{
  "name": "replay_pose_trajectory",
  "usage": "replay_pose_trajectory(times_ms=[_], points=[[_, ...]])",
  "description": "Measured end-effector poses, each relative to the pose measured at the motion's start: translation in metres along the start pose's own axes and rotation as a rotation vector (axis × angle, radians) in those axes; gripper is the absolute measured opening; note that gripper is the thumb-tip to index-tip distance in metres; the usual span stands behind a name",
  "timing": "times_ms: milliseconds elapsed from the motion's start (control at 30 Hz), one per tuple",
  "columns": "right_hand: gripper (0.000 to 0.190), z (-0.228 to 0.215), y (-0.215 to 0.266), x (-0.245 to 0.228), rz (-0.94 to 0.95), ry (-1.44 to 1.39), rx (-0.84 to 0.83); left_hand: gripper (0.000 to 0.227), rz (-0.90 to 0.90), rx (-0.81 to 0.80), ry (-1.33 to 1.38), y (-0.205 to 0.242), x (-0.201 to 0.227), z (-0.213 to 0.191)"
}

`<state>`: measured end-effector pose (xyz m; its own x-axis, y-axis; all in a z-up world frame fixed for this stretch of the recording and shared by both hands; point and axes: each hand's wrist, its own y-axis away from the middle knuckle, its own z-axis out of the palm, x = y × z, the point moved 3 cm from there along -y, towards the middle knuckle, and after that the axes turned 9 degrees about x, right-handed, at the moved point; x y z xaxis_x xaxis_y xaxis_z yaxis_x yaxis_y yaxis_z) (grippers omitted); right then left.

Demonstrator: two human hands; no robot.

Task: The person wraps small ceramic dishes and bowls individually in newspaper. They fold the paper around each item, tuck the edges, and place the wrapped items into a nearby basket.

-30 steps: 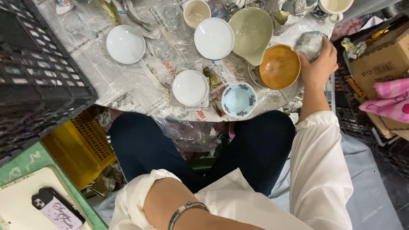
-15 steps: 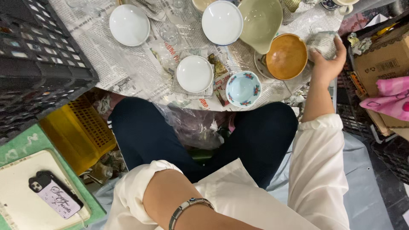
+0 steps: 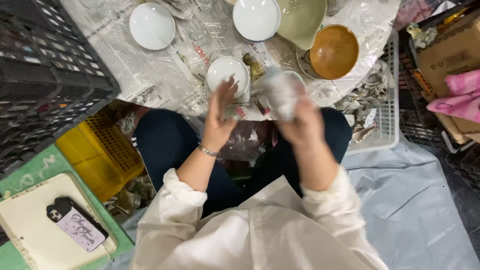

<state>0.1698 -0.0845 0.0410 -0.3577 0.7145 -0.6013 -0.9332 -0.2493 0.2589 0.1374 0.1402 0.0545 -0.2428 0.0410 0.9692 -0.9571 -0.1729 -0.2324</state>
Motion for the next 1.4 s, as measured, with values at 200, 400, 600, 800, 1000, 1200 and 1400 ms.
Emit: replay_pose_trajectory(times_ms=[200, 400, 600, 800, 1000, 1200, 1400], points=[[0.057, 0.01, -0.005, 0.062, 0.422, 0.158, 0.003, 0.079, 0.028, -0.064, 0.006, 0.007, -0.03, -0.018], [0.078, -0.016, -0.014, 0.059, 0.33, 0.585, 0.065, 0.037, -0.332, 0.025, -0.078, 0.006, -0.063, -0.007], [0.093, 0.012, -0.015, 0.037, -0.453, 1.044, -0.033, 0.034, -0.162, 0.246, -0.212, 0.006, -0.045, -0.007], [0.124, 0.022, -0.012, 0.04, -0.505, 1.703, 0.048, 0.05, -0.145, 0.027, -0.009, 0.002, -0.037, -0.008], [0.071, 0.017, -0.018, 0.03, -0.429, 1.297, 0.024, 0.061, -0.355, 0.027, -0.022, 0.008, -0.057, -0.001], [0.054, -0.007, -0.022, 0.039, -0.609, 1.233, 0.119, 0.055, -0.323, 0.113, 0.125, 0.014, -0.08, -0.006], [0.037, -0.043, -0.022, 0.05, -0.456, 1.28, 0.373, 0.057, -0.639, 0.241, 0.437, 0.024, -0.1, -0.012]])
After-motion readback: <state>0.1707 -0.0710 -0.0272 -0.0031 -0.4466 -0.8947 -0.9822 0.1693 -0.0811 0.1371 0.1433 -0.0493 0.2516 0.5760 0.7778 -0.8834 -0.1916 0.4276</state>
